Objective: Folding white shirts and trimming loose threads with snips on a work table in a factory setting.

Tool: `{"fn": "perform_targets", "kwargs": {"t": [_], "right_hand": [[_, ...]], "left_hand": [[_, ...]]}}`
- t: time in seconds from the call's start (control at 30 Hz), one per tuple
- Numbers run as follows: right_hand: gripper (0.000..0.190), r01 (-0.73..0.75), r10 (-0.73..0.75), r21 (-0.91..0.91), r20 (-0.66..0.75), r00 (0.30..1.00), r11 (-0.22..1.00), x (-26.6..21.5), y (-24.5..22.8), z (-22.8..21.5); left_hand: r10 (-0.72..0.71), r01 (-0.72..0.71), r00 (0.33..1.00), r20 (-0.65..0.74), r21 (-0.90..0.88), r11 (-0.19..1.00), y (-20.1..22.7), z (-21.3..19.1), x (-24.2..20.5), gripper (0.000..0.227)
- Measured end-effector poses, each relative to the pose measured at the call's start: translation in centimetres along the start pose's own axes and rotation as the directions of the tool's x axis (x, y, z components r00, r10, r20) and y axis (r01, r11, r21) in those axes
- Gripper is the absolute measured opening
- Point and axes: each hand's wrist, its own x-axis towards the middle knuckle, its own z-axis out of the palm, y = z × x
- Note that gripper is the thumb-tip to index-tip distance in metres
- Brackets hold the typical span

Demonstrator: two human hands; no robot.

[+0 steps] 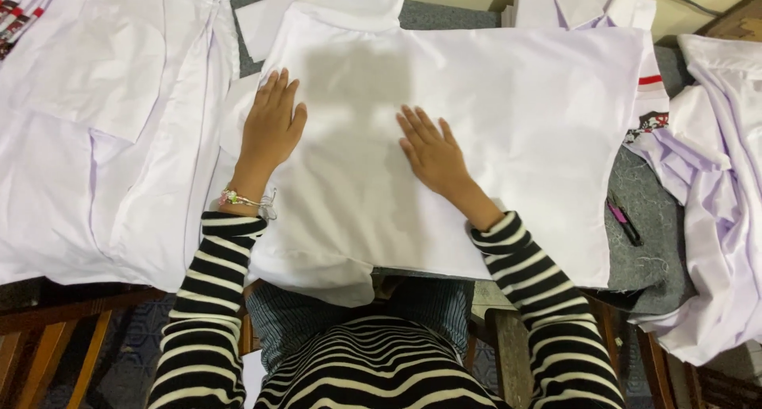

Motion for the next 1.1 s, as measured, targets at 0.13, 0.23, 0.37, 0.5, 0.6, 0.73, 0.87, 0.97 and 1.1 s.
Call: {"fn": "perform_targets", "kwargs": {"t": [0.13,0.23,0.37,0.5,0.6,0.73,0.87,0.97,1.1], "right_hand": [[0.058,-0.069,0.07,-0.025,0.014,0.997,0.997,-2.6,2.7,-0.9],[0.06,-0.118,0.119,-0.027,0.011,0.993,0.993,-4.4,4.5,-1.2],[0.061,-0.193,0.195,-0.036,0.044,0.98,0.981,-6.2,5.7,-1.9],[0.063,-0.264,0.264,-0.12,-0.015,0.964,0.957,-6.8,5.6,-0.8],[0.077,-0.406,0.395,-0.397,-0.113,0.912,0.823,-6.4,4.2,1.0],[0.067,-0.037,-0.022,-0.256,-0.224,0.974,0.966,-3.6,-1.1,1.5],[0.066,0.245,-0.248,-0.109,-0.017,0.968,0.963,-0.5,-9.7,-0.4],[0.063,0.284,-0.319,-0.185,-0.201,0.926,0.941,4.3,-12.6,2.5],[0.062,0.223,-0.325,-0.265,-0.455,0.829,0.938,9.4,-14.9,5.1]], "left_hand": [[0.002,-0.003,1.0,-0.006,-0.009,1.0,0.3,-0.3,-0.1,0.053],[0.007,-0.007,1.0,-0.011,-0.006,1.0,0.4,-0.2,-0.1,0.053],[0.012,-0.011,1.0,-0.015,0.019,1.0,-0.1,0.2,0.1,0.054],[0.014,-0.014,1.0,-0.021,0.035,0.999,-0.2,0.5,0.2,0.053],[0.015,-0.014,0.999,-0.033,0.033,0.999,-0.4,0.8,0.2,0.053],[0.008,-0.008,1.0,0.007,0.037,0.999,-0.7,0.9,0.3,0.055],[0.022,-0.021,1.0,-0.022,0.049,0.999,-1.0,1.2,0.4,0.054],[0.026,-0.025,0.998,-0.05,0.029,0.999,-1.3,1.5,0.5,0.054],[0.063,-0.057,0.992,-0.107,0.056,0.997,-1.7,2.1,0.4,0.051]]}}
